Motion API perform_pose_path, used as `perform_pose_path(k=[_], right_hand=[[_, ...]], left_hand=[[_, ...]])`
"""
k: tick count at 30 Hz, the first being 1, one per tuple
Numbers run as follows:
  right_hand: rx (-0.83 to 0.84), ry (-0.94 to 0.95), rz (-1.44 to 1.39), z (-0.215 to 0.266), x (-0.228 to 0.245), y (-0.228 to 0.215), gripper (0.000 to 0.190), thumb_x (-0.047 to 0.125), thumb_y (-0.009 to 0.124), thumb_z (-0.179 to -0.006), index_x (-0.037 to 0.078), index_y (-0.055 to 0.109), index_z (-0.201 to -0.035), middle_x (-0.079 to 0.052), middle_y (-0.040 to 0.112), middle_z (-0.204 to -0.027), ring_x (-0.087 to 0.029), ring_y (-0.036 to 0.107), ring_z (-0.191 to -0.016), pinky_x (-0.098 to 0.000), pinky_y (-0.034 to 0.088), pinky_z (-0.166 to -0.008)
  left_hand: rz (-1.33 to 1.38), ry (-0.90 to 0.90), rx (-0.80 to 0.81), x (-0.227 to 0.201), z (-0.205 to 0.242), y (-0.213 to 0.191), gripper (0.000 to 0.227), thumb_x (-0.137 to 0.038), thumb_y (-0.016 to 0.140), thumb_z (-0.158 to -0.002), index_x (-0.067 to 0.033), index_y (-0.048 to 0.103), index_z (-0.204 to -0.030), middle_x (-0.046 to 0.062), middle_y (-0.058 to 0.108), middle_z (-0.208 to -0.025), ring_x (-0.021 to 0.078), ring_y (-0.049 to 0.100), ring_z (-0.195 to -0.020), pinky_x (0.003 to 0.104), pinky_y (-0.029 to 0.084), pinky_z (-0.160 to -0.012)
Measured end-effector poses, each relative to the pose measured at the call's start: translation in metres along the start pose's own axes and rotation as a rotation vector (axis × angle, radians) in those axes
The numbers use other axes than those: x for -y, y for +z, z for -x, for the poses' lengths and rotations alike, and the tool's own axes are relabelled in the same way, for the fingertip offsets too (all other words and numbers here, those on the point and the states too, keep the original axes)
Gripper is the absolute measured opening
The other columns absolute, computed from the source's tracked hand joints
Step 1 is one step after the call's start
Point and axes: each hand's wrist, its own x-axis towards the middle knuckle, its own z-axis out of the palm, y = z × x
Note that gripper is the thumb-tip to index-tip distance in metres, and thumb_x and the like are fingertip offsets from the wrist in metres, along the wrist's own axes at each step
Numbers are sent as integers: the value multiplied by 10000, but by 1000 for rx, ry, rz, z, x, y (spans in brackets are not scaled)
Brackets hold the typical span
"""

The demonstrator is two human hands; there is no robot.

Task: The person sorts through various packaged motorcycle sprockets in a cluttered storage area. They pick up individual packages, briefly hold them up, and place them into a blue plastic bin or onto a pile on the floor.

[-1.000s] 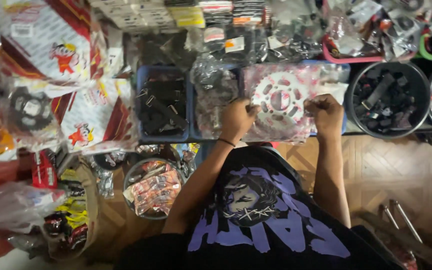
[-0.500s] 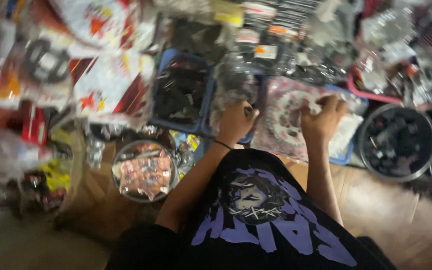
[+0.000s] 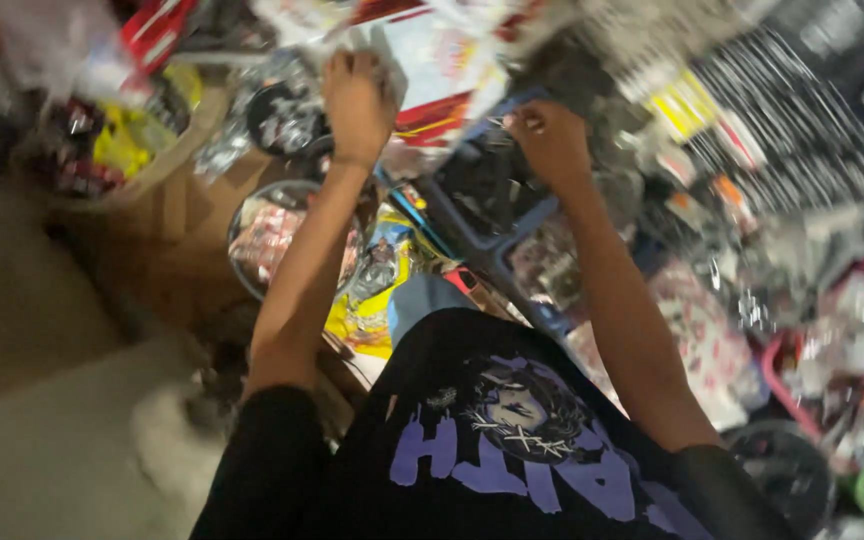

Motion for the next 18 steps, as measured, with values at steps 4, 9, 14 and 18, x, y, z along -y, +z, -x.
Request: perform_pose_path(k=[4,9,14,18], right_hand=[[168,122,-99,-48,-18,74,271,237,777,-902,-5,762,-1021,-86,745,-803,-205,653,-643,-337,521,-614],[207,502,-148,-76,-6,99,270,257,740,-897,0,758,-979,-64,685,-707,-163,614,-527,-315,510,-475],[73,699,-434,-76,-5,109,366,222,783,-864,86,675,-1187,-86,727,-970,-136,641,-634,-284,623,-485],[-26,771,-379,-74,-27,121,539,309,823,-829,65,606,-1257,-113,719,-1148,-208,744,-877,-352,693,-607]], left_hand=[[-276,-20,75,64,-24,32,390,-272,698,-826,10,698,-1096,248,583,-1227,429,540,-1024,517,459,-911],[-337,-133,25,75,-16,44,214,-238,720,-763,-62,797,-856,260,610,-1146,427,566,-958,492,493,-842],[39,-358,-32,60,-4,50,666,-77,805,-746,60,540,-1342,230,692,-1221,382,728,-997,419,618,-870],[215,-516,13,51,2,33,505,-14,788,-758,13,642,-1240,120,701,-925,193,680,-656,296,647,-646]])
